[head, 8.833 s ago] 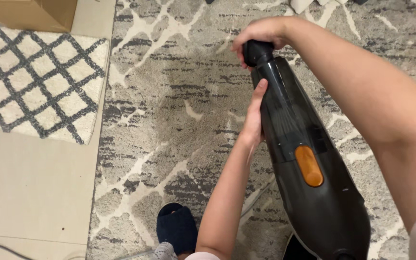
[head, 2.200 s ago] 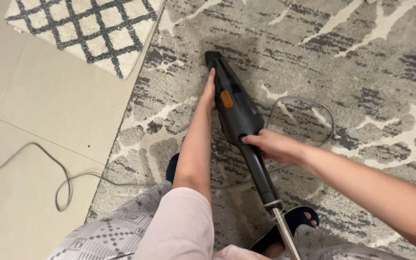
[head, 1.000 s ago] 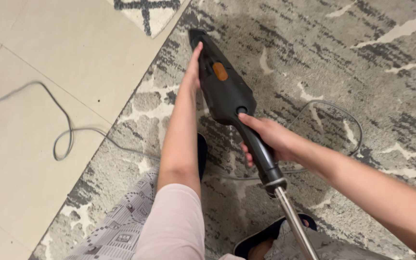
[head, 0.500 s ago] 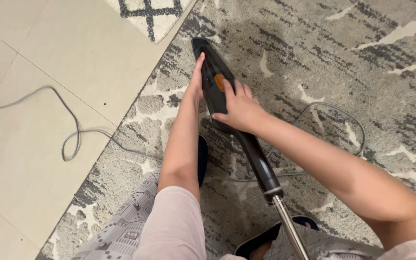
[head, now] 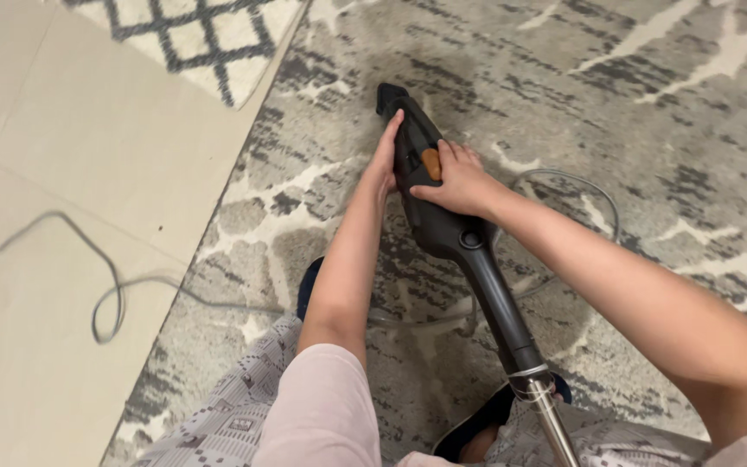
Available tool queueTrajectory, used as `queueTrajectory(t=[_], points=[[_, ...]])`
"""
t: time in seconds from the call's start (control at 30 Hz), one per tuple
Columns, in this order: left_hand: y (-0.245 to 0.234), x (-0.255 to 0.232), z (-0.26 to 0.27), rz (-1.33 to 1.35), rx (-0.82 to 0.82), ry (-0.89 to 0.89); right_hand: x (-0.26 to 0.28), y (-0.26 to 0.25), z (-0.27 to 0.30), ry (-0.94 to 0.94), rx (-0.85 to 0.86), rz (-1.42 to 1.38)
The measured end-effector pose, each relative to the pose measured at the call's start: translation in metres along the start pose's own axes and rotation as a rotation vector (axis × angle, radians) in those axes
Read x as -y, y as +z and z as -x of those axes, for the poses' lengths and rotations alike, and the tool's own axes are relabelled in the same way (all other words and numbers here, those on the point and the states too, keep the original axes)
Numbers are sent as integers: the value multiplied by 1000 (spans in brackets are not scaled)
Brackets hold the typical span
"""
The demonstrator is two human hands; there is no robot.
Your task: The person cleans a patterned rug using a handheld vacuum cleaner, moving the nozzle across different sections and occasionally adjusting the vacuum body with both hands.
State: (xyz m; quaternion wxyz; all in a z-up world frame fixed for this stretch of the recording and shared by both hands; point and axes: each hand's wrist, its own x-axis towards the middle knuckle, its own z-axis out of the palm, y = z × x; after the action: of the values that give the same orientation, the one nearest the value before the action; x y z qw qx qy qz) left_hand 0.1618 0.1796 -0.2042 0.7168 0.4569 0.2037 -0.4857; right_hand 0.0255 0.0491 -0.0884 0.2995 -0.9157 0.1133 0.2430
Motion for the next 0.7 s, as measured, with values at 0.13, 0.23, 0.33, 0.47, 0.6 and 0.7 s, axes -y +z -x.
queueTrajectory(t=[0.13,0.23,0.33,0.47,0.6,0.7], points=[[27,13,-12,-49,61,-63,-29,-7,12,62,-12,-84],[46,33,-19,-67,136,-114,-44,-17,27,108,-5,-98],[66,52,-29,-98,138,-160,-61,-24,48,148,-26,-119],[101,79,-43,-126,210,-224,-86,-36,73,200,-51,-149],[151,107,-44,-256,156,-315,-114,-48,103,321,-70,-192],[181,136,-43,-290,153,-246,-140,-52,128,439,34,-210]])
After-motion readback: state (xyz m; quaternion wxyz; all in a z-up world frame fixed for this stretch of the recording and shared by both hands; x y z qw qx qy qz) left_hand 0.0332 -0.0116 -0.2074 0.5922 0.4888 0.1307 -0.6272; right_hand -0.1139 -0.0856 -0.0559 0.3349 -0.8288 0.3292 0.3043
